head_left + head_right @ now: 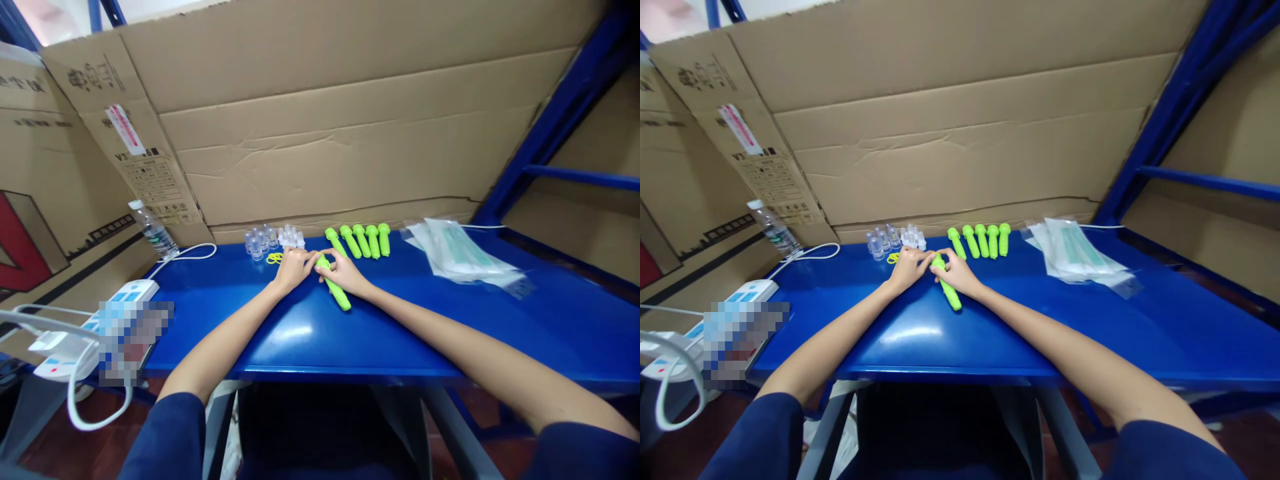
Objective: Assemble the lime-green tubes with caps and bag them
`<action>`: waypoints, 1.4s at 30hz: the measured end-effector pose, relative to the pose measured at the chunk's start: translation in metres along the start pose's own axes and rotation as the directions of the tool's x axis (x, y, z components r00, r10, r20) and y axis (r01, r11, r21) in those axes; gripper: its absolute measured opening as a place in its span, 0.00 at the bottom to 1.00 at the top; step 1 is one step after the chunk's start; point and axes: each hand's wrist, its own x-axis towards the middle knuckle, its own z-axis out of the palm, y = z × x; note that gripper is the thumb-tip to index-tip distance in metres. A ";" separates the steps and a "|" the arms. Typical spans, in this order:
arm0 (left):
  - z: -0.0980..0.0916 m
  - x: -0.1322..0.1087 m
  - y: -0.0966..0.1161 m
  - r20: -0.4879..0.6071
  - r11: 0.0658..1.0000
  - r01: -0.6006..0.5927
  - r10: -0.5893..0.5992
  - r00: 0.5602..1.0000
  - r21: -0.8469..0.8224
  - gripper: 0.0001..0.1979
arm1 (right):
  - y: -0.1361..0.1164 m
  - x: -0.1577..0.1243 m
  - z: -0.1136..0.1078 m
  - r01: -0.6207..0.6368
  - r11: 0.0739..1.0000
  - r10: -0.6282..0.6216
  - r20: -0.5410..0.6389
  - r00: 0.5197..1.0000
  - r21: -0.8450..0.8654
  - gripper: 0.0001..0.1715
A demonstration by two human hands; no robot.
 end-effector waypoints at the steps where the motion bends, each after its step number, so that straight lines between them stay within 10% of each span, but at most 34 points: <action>1: -0.001 0.000 0.001 0.010 1.000 -0.002 0.002 1.000 0.007 0.19 | 0.000 0.000 0.000 -0.001 1.000 0.001 -0.002 1.000 0.002 0.29; 42: -0.004 -0.001 0.004 0.041 1.000 0.005 -0.005 0.999 0.015 0.20 | -0.003 0.001 -0.006 0.082 0.995 -0.077 0.074 0.994 -0.065 0.29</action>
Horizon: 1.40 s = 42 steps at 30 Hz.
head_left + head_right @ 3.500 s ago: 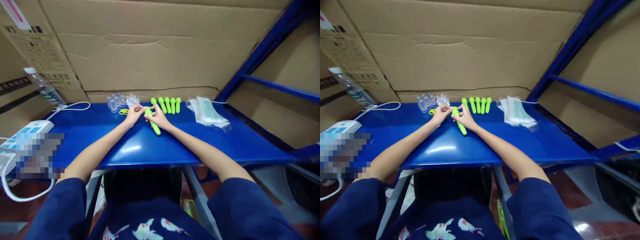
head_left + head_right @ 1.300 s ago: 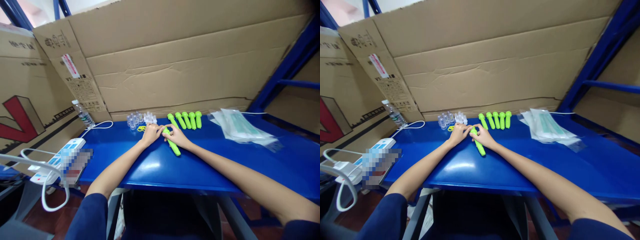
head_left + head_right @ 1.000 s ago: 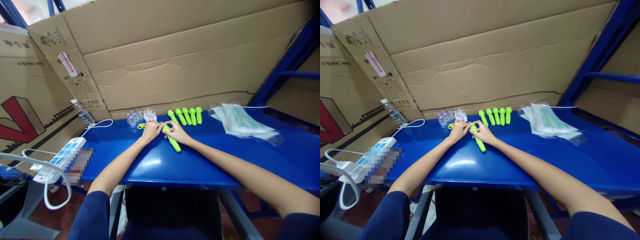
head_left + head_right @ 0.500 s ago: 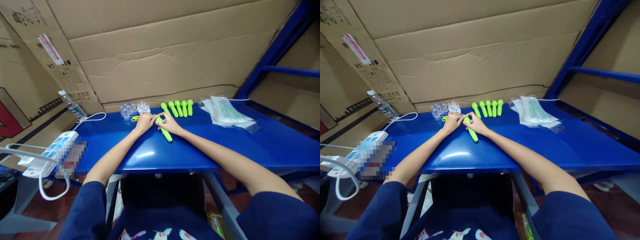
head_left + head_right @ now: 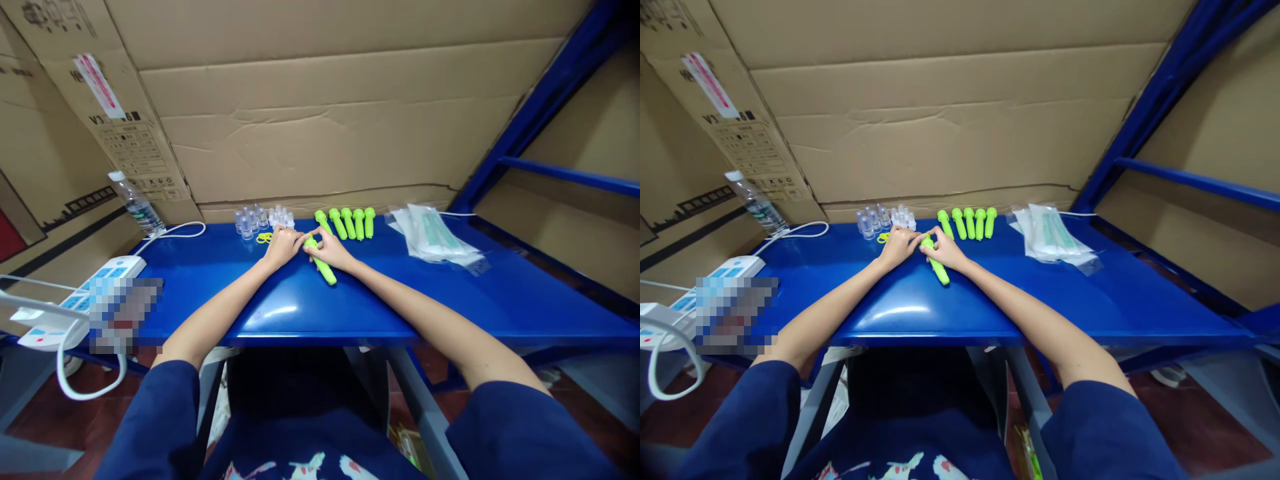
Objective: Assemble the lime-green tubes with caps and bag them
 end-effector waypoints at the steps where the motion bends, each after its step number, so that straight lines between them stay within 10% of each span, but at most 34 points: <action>1: 0.001 0.000 0.000 -0.016 1.000 0.012 -0.013 1.000 -0.014 0.20 | 0.000 0.000 0.000 -0.001 1.000 0.001 0.001 1.000 -0.004 0.29; 11: 0.013 -0.001 -0.008 -0.084 0.871 0.148 -0.211 0.974 -0.469 0.11 | -0.003 -0.002 0.002 0.011 0.997 -0.014 -0.036 0.999 -0.072 0.31; 31: 0.006 -0.001 0.000 -0.185 0.998 -0.061 0.055 0.981 -0.024 0.13 | 0.005 0.001 0.010 -0.041 0.997 0.029 -0.183 0.983 -0.063 0.31; 42: 0.017 0.003 -0.008 -0.213 0.936 -0.043 -0.035 0.976 -0.349 0.13 | 0.002 0.003 0.008 -0.087 0.993 0.105 -0.264 0.959 0.079 0.33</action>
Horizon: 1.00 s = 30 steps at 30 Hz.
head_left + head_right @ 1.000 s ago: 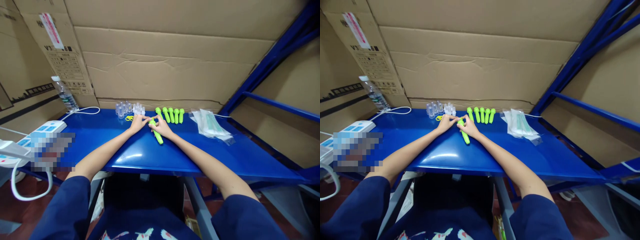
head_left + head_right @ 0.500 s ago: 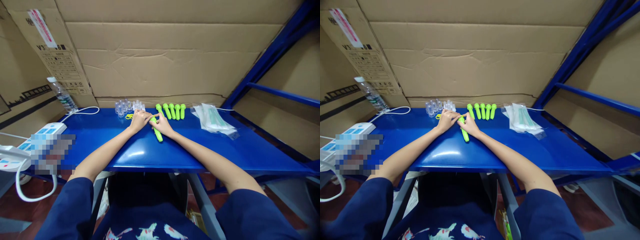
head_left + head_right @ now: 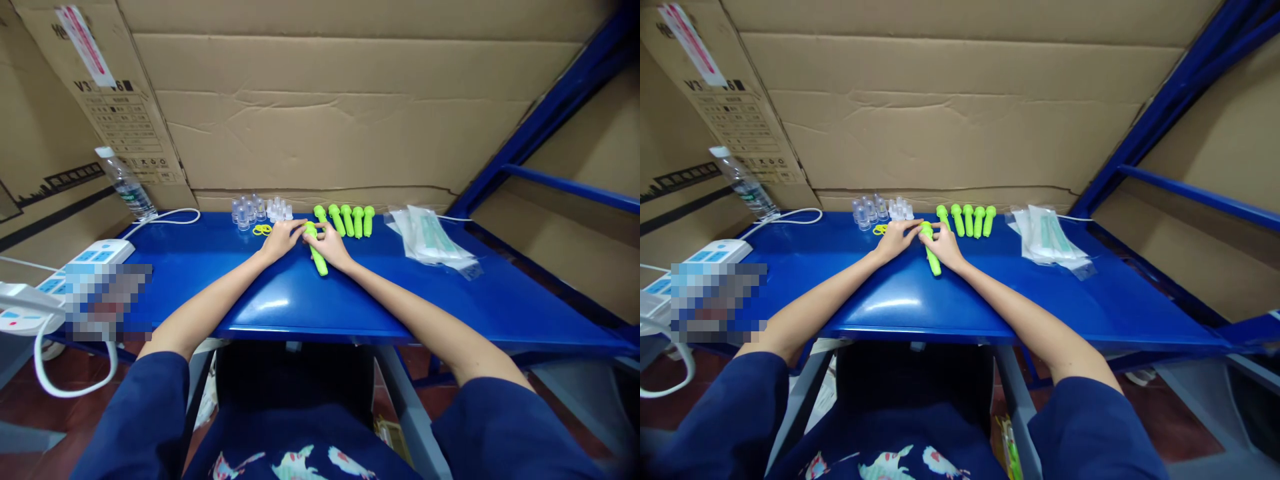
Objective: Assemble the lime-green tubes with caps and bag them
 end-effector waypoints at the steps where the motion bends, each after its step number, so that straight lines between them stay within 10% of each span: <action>1: 0.000 0.000 -0.001 0.001 1.000 -0.004 0.004 1.000 -0.009 0.14 | 0.001 0.000 0.000 -0.002 1.000 0.002 0.000 1.000 0.008 0.33; 30: -0.004 -0.001 0.008 -0.040 0.981 0.077 -0.071 0.997 0.177 0.07 | 0.005 0.002 -0.005 0.041 0.997 -0.042 -0.005 0.999 -0.064 0.28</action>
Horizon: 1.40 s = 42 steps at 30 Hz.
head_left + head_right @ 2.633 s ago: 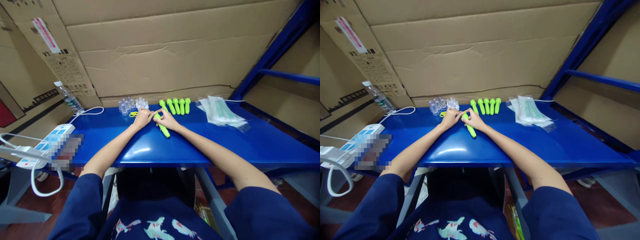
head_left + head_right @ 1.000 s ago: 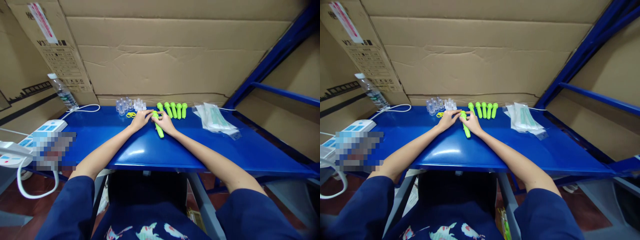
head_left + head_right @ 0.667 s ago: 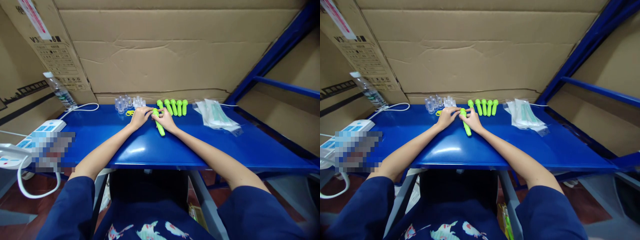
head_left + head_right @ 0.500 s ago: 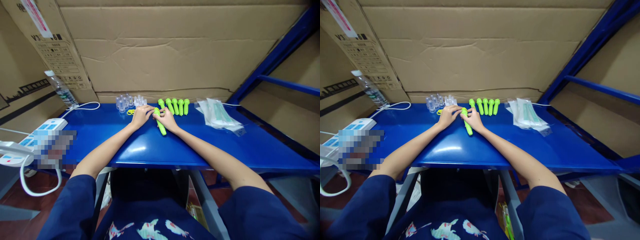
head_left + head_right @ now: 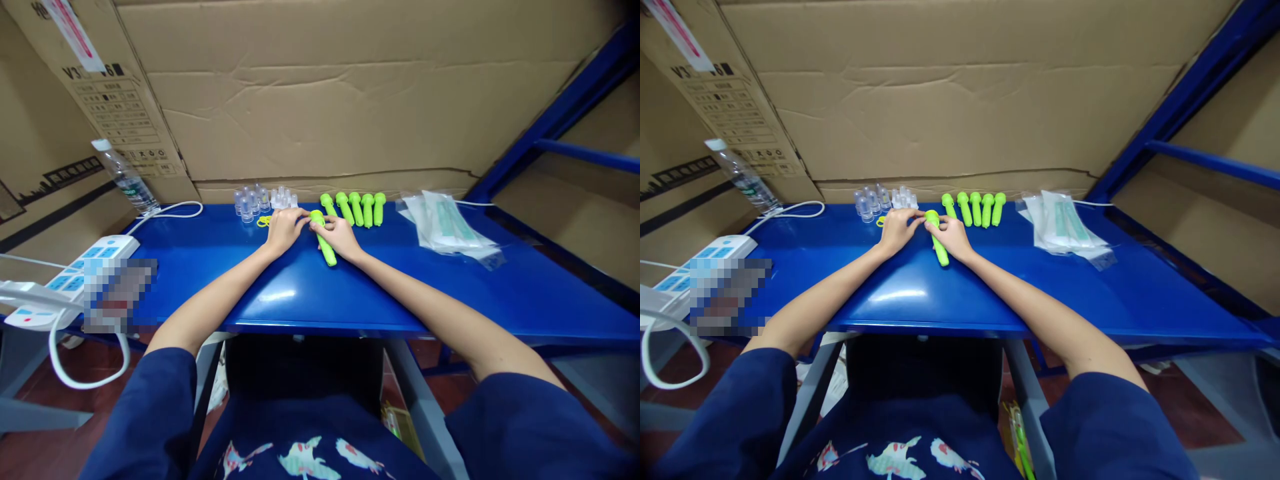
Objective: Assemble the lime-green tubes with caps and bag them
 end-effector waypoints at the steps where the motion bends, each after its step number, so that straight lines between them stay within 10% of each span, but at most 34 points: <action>1: 0.000 0.000 0.000 -0.003 1.000 0.006 -0.006 1.000 -0.013 0.06 | 0.000 0.000 0.000 -0.005 1.000 0.005 -0.002 1.000 0.011 0.28; 35: 0.016 0.001 -0.016 0.090 0.908 0.085 -0.053 0.995 -0.411 0.07 | -0.003 0.001 0.000 -0.054 0.987 0.043 0.077 0.996 0.151 0.40; 42: 0.010 0.001 -0.011 -0.010 0.927 0.023 -0.029 1.000 -0.375 0.04 | -0.002 0.004 0.003 -0.118 0.956 0.055 0.232 0.971 0.270 0.26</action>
